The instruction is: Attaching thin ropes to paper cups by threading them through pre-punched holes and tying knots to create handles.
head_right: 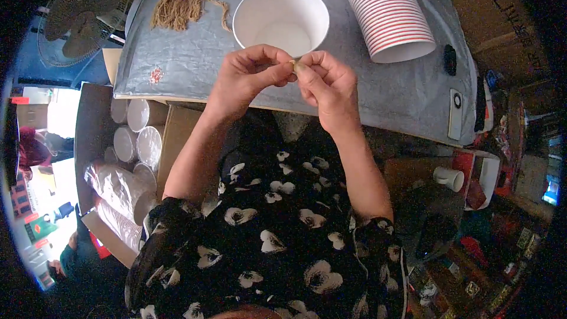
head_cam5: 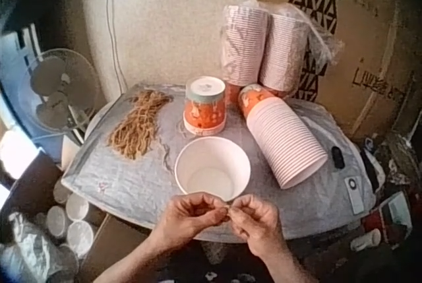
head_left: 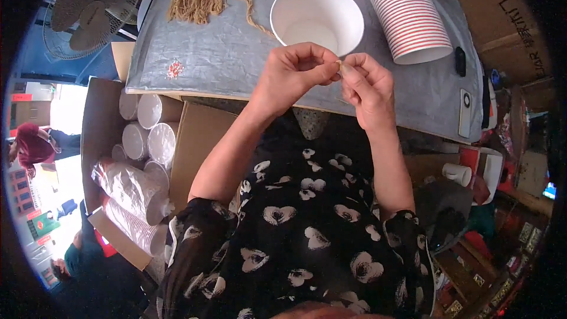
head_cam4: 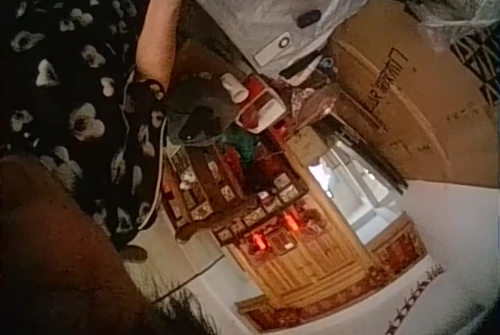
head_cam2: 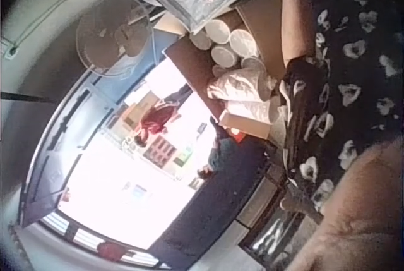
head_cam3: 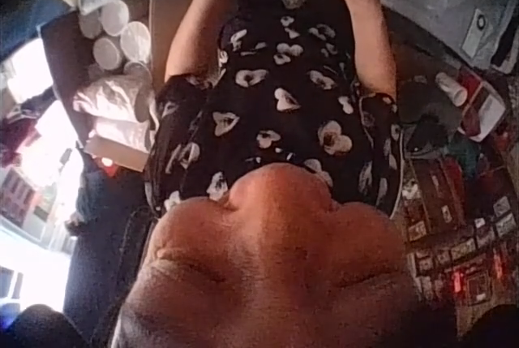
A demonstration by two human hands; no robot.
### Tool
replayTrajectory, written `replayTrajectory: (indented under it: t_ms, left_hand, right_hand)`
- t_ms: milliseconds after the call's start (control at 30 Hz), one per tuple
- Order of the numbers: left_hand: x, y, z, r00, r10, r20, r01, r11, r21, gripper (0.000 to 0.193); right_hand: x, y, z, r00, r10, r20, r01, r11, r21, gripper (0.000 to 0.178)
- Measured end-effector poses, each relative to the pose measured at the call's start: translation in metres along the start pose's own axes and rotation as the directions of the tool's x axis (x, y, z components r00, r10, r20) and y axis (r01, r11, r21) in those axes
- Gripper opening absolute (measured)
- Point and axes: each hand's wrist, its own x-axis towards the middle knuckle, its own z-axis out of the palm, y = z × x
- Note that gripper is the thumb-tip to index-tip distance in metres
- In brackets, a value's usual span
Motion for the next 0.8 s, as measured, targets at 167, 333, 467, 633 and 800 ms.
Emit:
replayTrajectory:
  t_ms: [167,333,467,633,800]
  left_hand:
    - [0.002,-0.002,-0.003,1.000,-0.014,-0.003,0.014,0.997,-0.075,0.011]
    - [0.001,0.001,-0.006,0.999,-0.022,0.025,0.025,0.993,-0.117,0.008]
    - [0.003,0.001,-0.008,0.999,-0.036,0.038,0.040,0.994,-0.105,0.007]
    - [0.002,0.003,-0.008,0.999,-0.027,0.027,0.028,0.997,-0.065,0.007]
    - [0.000,0.006,-0.007,0.999,-0.016,0.029,0.016,1.000,0.005,0.008]
  right_hand:
    - [-0.001,-0.004,-0.002,0.998,-0.041,0.037,0.048,0.972,-0.229,0.016]
    - [0.007,-0.010,-0.008,0.999,0.041,0.031,-0.036,0.990,-0.134,0.023]
    - [0.009,-0.012,-0.006,0.989,0.064,0.130,-0.042,0.985,-0.169,0.019]
    - [0.010,-0.013,-0.005,0.986,0.061,0.152,-0.020,0.966,-0.259,0.015]
    - [0.010,-0.013,-0.011,0.976,0.042,0.212,0.006,0.976,-0.220,0.015]
